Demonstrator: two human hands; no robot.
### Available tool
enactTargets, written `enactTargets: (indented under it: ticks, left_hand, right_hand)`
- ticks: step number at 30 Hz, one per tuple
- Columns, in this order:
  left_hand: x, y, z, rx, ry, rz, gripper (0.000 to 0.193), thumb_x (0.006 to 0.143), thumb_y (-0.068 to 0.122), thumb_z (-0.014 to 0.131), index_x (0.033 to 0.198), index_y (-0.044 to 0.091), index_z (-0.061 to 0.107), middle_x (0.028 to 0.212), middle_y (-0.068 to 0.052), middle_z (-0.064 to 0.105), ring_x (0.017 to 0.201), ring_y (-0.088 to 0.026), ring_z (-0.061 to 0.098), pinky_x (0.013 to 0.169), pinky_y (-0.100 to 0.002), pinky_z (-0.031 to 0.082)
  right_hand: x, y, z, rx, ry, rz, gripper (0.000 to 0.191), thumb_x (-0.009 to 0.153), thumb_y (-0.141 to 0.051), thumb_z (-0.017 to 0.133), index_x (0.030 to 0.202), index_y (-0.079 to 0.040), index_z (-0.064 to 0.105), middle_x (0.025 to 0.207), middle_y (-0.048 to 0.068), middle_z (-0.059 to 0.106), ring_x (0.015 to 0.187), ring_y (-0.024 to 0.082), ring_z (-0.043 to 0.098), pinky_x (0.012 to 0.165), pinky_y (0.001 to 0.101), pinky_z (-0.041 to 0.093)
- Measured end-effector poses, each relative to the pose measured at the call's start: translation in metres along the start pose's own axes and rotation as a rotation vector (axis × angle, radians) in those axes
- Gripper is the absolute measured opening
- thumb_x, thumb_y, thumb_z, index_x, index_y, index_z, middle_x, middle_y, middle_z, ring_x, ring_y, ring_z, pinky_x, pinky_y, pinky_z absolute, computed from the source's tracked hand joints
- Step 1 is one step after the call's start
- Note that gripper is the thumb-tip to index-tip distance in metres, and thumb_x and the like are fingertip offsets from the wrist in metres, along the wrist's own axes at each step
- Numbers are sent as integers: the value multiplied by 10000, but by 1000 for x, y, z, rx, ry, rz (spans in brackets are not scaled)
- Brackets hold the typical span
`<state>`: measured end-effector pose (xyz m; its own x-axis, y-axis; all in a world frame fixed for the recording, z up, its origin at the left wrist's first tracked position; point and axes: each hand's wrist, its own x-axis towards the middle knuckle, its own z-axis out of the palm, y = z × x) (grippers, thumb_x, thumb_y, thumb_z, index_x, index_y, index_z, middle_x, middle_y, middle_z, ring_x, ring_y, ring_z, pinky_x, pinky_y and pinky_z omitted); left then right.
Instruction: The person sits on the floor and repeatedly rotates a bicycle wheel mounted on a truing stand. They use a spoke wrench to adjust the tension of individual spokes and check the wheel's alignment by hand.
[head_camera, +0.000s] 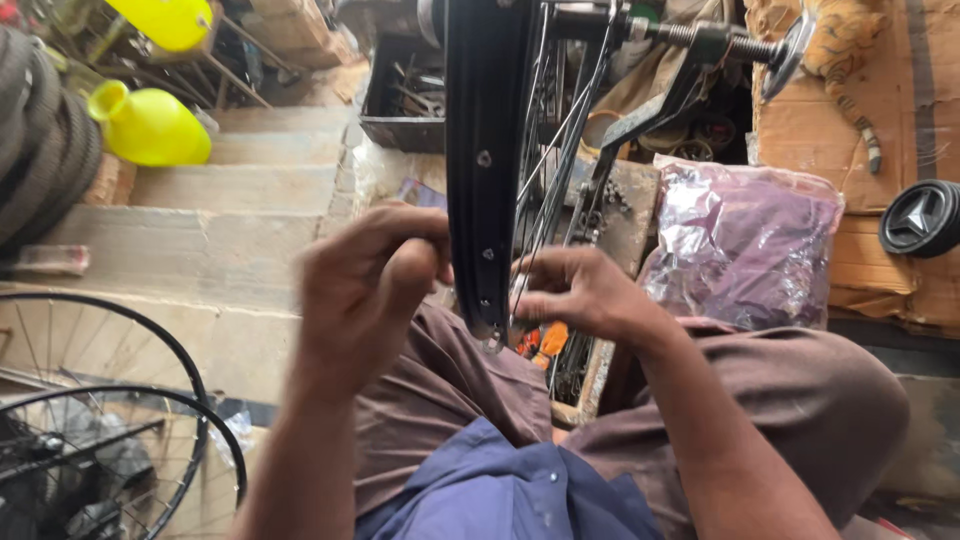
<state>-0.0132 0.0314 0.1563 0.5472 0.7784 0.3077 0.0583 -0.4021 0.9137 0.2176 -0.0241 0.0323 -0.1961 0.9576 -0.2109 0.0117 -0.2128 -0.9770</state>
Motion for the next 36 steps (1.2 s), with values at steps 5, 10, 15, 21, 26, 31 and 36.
enactTargets:
  ticks: [5,10,15,21,26,31,36]
  left_hand:
    - [-31,23,9,302,121,278,215,1040,158,756,1190,26,675,1031,-72,715,914,-86,714,744,-234,611]
    - [-50,-13,29,261,3,212,221,979,47,708,1188,21,642,1063,-97,674,918,-191,702,722,-293,622]
    - [-64,-55,53,412,-13,121,226,908,49,729,1117,49,644,1042,-109,682,973,-334,668,811,-410,547]
    - [-72,-88,63,412,-7,119,202,896,8,699,1085,70,660,1008,-94,677,949,-315,662,820,-411,553]
    - [-70,-83,64,452,-24,94,132,895,8,694,1015,44,650,950,-115,651,903,-331,638,793,-429,534]
    - [-70,-64,49,402,33,204,96,969,118,601,1010,47,650,959,-127,647,911,-326,633,807,-414,521]
    - [-60,-77,41,93,58,-27,405,1087,328,395,1002,34,659,854,-67,659,784,-168,666,729,-288,513]
  right_hand:
    - [-3,1,-33,189,429,-27,421,904,-70,732,1304,38,659,974,164,725,806,224,720,703,320,662]
    - [-14,3,-59,449,736,-139,413,952,38,587,1362,80,591,1081,170,692,908,261,770,779,312,680]
    - [-7,6,-54,370,794,-54,417,973,27,578,1386,71,549,1090,205,716,907,251,775,748,279,646]
    - [-1,5,-46,273,761,15,320,969,-46,673,1257,92,649,1005,230,742,826,255,760,667,290,660]
    - [-3,1,-38,68,591,177,318,921,-110,709,1212,19,701,991,158,766,782,221,754,651,290,651]
    - [-2,4,-14,-16,278,183,368,891,-79,716,1240,34,684,977,143,786,812,182,775,707,283,659]
    - [2,12,-3,48,142,93,383,926,-103,696,1273,54,668,949,119,777,816,157,741,730,285,626]
